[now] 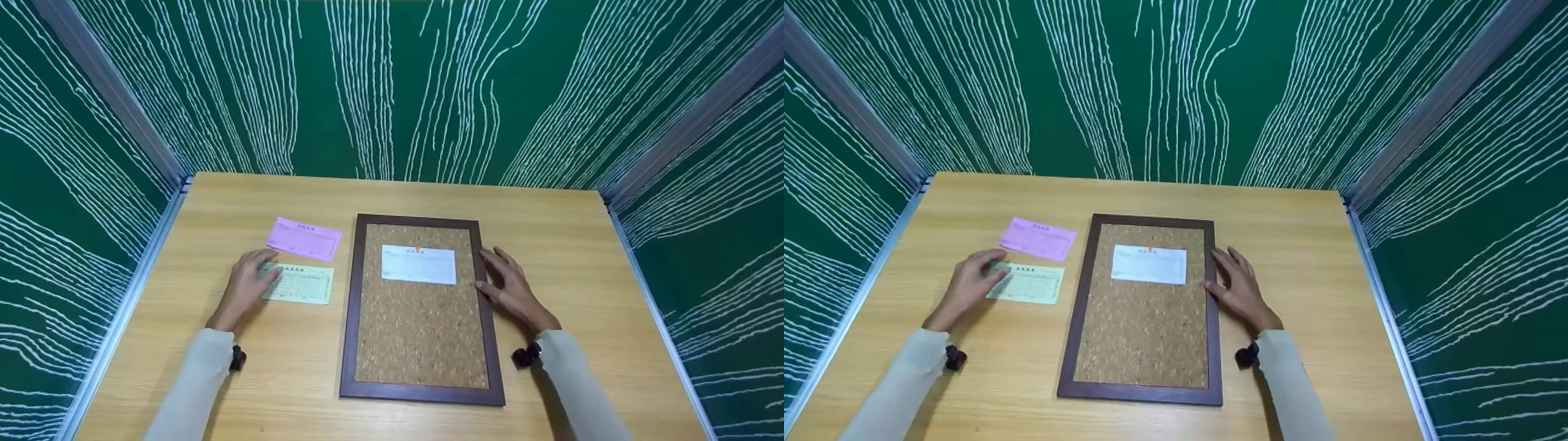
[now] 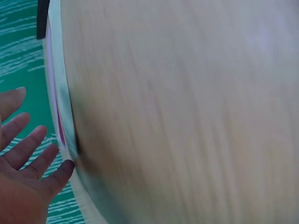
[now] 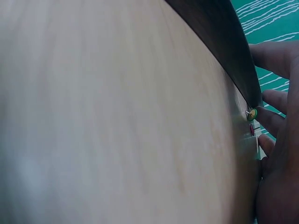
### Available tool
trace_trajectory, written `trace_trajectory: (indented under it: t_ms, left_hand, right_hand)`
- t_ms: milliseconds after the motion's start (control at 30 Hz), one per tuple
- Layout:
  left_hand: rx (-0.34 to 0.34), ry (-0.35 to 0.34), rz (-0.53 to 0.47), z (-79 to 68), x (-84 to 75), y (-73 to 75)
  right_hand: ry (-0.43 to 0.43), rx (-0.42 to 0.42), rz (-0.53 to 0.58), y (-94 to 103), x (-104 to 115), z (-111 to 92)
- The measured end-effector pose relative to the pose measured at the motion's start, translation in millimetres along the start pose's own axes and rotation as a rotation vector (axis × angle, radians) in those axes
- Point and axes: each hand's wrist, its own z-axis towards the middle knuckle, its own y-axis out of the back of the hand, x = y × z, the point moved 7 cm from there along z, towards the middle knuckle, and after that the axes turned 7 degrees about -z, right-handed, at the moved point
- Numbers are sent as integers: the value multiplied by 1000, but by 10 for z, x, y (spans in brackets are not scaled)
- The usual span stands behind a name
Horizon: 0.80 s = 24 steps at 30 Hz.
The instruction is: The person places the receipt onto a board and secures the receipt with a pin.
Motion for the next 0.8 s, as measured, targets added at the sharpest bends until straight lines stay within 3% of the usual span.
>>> trace_trajectory:
  t_ms: [367, 800]
  left_hand:
    - [3, -22, 9, 43, 119, 84]
    - [72, 14, -7, 45, 303, 140]
  right_hand:
    - [-27, 22, -1, -14, -12, -13]
    - [-2, -6, 8, -4, 8, -6]
